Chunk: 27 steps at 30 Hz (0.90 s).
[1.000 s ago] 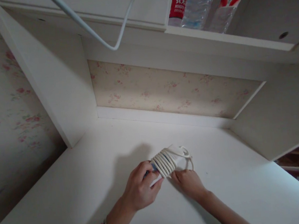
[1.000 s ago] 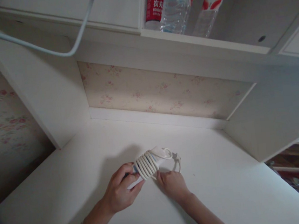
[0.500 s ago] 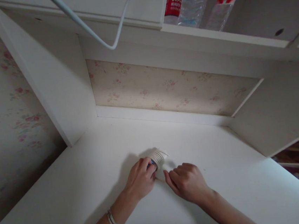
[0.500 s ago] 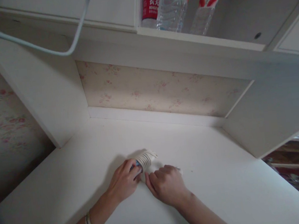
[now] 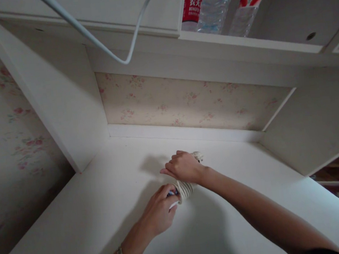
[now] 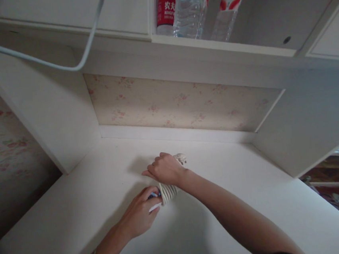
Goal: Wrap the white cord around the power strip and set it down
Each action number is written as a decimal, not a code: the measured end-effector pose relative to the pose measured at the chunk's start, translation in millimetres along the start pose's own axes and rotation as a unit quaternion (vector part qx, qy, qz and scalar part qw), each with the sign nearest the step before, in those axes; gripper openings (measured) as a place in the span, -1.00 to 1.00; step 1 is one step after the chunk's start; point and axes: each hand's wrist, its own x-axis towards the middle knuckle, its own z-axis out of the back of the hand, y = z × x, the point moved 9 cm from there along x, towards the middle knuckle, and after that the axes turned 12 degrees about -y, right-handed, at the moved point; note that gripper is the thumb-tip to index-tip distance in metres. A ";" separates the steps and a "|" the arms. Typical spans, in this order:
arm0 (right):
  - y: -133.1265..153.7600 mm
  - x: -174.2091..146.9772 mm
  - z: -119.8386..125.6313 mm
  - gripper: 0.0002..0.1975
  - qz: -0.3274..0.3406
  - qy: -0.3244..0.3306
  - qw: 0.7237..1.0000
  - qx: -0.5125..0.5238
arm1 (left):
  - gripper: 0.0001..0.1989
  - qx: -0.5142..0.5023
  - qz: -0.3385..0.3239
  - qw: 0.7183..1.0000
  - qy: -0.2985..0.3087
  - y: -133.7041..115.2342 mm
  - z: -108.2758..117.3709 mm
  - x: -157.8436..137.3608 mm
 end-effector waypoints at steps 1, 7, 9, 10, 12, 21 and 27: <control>-1.4 8.0 -8.3 -0.45 0.013 0.017 1.000 0.005 | -0.76 -0.004 0.007 1.000 0.000 0.7 0.0 0.1; -12.6 32.5 -63.0 -0.41 0.052 0.084 0.995 0.009 | -0.73 -0.024 0.068 0.997 -0.005 12.9 -1.5 -0.6; -16.0 32.0 -78.8 -0.41 0.050 0.102 0.994 0.012 | -0.67 -0.022 0.107 0.994 -0.008 23.8 -3.8 -2.0; -18.0 31.1 -85.1 -0.42 0.044 0.108 0.993 0.015 | -0.62 -0.020 0.128 0.992 -0.013 29.9 -4.9 -3.1; -22.0 29.8 -93.6 -0.42 0.030 0.116 0.993 0.017 | -0.53 -0.010 0.162 0.986 -0.029 41.4 -6.0 -5.4; -13.9 40.2 -94.8 -0.42 0.045 0.101 0.993 0.038 | -0.51 0.039 0.154 0.987 -0.019 53.2 -8.6 -8.4; -21.0 18.6 -113.1 -0.38 0.005 0.165 0.982 0.096 | -0.46 0.002 0.106 0.994 0.010 35.1 -4.0 -3.3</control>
